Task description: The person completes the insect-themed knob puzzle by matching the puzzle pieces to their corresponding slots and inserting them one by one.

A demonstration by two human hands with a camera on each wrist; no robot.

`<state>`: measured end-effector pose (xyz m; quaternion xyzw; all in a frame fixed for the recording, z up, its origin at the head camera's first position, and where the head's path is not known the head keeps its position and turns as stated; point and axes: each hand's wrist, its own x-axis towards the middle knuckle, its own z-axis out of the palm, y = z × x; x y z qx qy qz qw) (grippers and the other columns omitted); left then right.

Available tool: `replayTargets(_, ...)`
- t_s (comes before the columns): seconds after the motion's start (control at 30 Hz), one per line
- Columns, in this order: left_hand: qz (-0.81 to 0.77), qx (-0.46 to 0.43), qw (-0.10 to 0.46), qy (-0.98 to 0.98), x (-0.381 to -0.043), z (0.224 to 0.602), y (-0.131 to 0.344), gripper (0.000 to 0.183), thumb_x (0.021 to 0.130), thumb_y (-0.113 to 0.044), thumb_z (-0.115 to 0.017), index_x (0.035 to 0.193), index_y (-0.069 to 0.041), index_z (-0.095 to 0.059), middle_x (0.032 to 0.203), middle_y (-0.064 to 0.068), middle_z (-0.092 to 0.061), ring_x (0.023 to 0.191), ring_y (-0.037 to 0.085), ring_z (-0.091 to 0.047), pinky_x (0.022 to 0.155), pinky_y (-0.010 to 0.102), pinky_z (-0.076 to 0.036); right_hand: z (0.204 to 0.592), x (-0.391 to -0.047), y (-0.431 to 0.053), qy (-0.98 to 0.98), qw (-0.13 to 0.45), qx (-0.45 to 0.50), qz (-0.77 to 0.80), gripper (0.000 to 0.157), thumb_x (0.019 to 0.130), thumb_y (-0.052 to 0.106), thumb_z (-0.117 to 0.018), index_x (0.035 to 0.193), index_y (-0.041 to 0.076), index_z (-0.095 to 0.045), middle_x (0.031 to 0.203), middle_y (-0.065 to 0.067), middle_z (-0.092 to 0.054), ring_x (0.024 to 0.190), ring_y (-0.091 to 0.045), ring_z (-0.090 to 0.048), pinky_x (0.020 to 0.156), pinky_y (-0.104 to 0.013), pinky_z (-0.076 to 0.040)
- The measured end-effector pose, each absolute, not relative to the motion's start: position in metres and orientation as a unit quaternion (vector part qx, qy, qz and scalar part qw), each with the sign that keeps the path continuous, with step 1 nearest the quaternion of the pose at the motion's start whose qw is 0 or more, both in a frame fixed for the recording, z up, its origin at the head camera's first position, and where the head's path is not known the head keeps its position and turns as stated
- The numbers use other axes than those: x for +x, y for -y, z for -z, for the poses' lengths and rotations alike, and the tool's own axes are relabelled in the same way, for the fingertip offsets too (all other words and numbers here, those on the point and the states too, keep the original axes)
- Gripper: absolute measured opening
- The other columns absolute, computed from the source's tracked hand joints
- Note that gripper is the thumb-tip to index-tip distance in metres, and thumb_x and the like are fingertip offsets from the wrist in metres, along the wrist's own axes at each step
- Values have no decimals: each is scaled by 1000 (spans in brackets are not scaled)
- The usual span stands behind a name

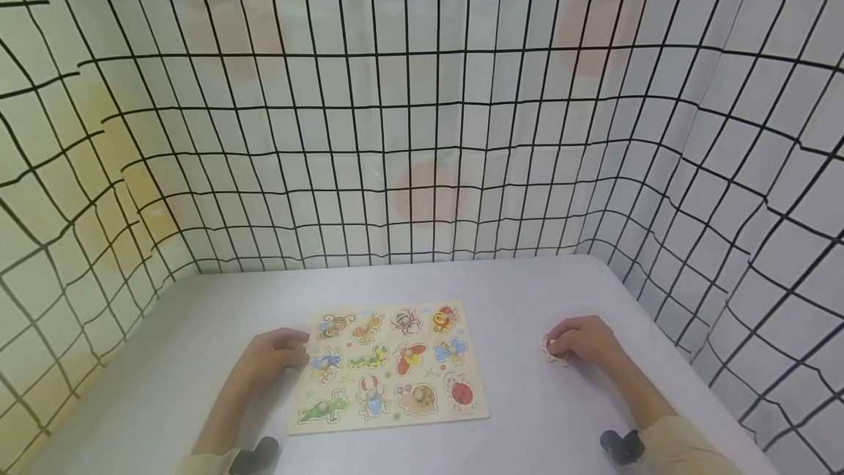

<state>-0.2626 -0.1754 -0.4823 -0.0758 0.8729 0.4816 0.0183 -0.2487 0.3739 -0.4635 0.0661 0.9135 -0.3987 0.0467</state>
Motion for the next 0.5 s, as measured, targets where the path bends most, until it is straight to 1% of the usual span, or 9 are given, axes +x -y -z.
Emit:
replayTargets(0.17,-482,-74,18,-873,-262,482,175,34,83,-7,-78,116,-3,-71,89,6,-68,78,19,-60,68,27,-49,458,-248,-367,-916,46,58,393,21,82,14,-78,97,0,-75,89,-5,-71,76,-18,-59,64,-32,-49)
replayTargets(0.5,-484,-70,18,-872,-263,482,174,35,82,-7,-79,116,-2,-71,88,6,-68,78,19,-59,67,27,-49,452,-248,-345,-921,56,32,384,20,82,12,-77,99,1,-75,87,-5,-72,75,-17,-61,64,-31,-51)
